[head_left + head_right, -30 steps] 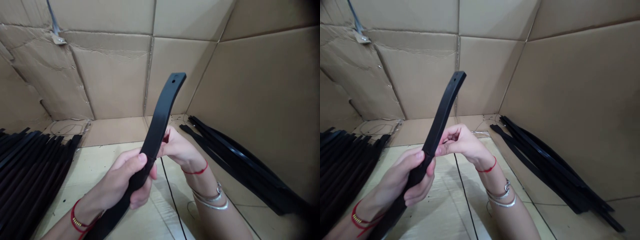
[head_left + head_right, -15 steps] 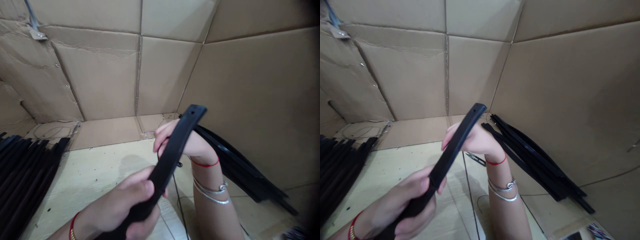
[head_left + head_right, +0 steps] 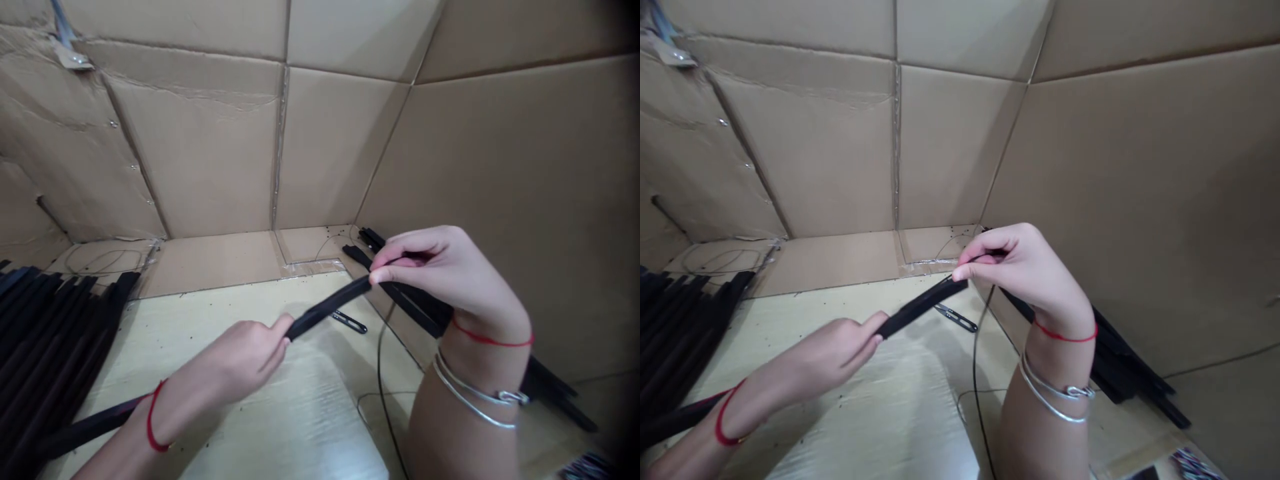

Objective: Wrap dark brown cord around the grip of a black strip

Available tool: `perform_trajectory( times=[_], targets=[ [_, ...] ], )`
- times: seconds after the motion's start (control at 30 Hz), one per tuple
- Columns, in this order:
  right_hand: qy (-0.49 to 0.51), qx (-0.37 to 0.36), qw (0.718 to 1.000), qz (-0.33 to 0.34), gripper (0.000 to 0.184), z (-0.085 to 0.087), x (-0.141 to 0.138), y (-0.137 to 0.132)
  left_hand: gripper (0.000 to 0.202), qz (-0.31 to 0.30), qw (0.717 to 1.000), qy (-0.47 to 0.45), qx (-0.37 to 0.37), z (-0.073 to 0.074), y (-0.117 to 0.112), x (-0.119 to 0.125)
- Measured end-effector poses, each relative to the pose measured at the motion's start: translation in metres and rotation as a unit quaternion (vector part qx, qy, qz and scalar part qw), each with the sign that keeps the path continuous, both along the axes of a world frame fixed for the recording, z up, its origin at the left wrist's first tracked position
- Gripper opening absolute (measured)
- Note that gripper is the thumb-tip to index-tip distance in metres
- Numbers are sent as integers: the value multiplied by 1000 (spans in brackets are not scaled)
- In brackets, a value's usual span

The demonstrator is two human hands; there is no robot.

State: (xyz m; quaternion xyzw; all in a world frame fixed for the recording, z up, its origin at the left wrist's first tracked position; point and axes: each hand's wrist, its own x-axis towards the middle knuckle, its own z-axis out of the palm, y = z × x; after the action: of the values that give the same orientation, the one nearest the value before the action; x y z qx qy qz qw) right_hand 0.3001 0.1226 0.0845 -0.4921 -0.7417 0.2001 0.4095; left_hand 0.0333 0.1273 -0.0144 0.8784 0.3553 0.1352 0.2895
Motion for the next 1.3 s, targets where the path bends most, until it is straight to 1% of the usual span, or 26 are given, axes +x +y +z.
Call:
perform_trajectory(
  times=[0.07,0.13,0.23,0.27,0.33,0.37,0.43,0.53,0.6,0.67,0.77,0.83,0.9,0.93,0.97,1.0,1.07,1.1,1.13,1.17,1.2,1.3],
  targets=[
    [7,-28,1000,8,21,0,-15,-2,25,63,997,4,41,4,11,-11],
    [14,-66,997,46,24,-3,-39,-4,25,112,992,-8,58,6,22,-20],
    [-17,-96,990,101,26,-10,-79,-6,24,161,984,-48,63,9,38,-36],
    [-27,-100,986,129,26,-14,-90,-5,23,174,980,-66,63,12,42,-41],
    [-35,-118,975,184,23,-21,-106,-2,20,194,974,-104,60,18,48,-51],
    [-34,-123,971,200,24,-24,-111,1,20,200,971,-120,59,22,48,-56],
    [-20,-118,973,199,31,-28,-114,6,22,198,966,-163,42,31,46,-63],
    [35,-97,974,202,38,-29,-110,12,25,172,948,-268,-19,41,36,-66],
    [69,-96,970,215,36,-29,-108,14,24,149,924,-345,-67,46,28,-64],
    [92,-90,968,213,34,-28,-107,15,22,128,900,-402,-109,50,20,-61],
    [115,-84,969,203,34,-29,-106,18,22,87,869,-458,-165,54,8,-57],
    [121,-86,968,200,36,-31,-106,22,23,45,845,-489,-212,54,2,-55],
    [132,-81,969,194,38,-34,-108,26,26,-16,807,-517,-284,51,-3,-51],
    [140,-78,969,190,39,-35,-109,27,28,-56,780,-529,-330,48,-5,-48],
    [148,-78,968,189,39,-36,-110,27,30,-101,747,-535,-383,45,-6,-45],
    [154,-79,966,190,39,-37,-111,27,32,-148,707,-536,-438,42,-7,-41],
    [163,-86,962,201,38,-38,-114,26,33,-233,618,-527,-534,36,-7,-34],
    [165,-92,960,206,38,-38,-116,25,31,-265,578,-520,-570,33,-7,-31],
    [165,-97,959,209,38,-39,-118,24,30,-291,544,-514,-596,30,-7,-28],
    [165,-104,958,212,37,-39,-119,22,29,-310,517,-510,-613,28,-6,-27],
    [163,-111,956,215,36,-40,-120,21,28,-322,499,-510,-623,26,-6,-26],
    [166,-133,948,237,33,-42,-123,20,27,-346,463,-515,-633,23,-3,-27]
  ],
)
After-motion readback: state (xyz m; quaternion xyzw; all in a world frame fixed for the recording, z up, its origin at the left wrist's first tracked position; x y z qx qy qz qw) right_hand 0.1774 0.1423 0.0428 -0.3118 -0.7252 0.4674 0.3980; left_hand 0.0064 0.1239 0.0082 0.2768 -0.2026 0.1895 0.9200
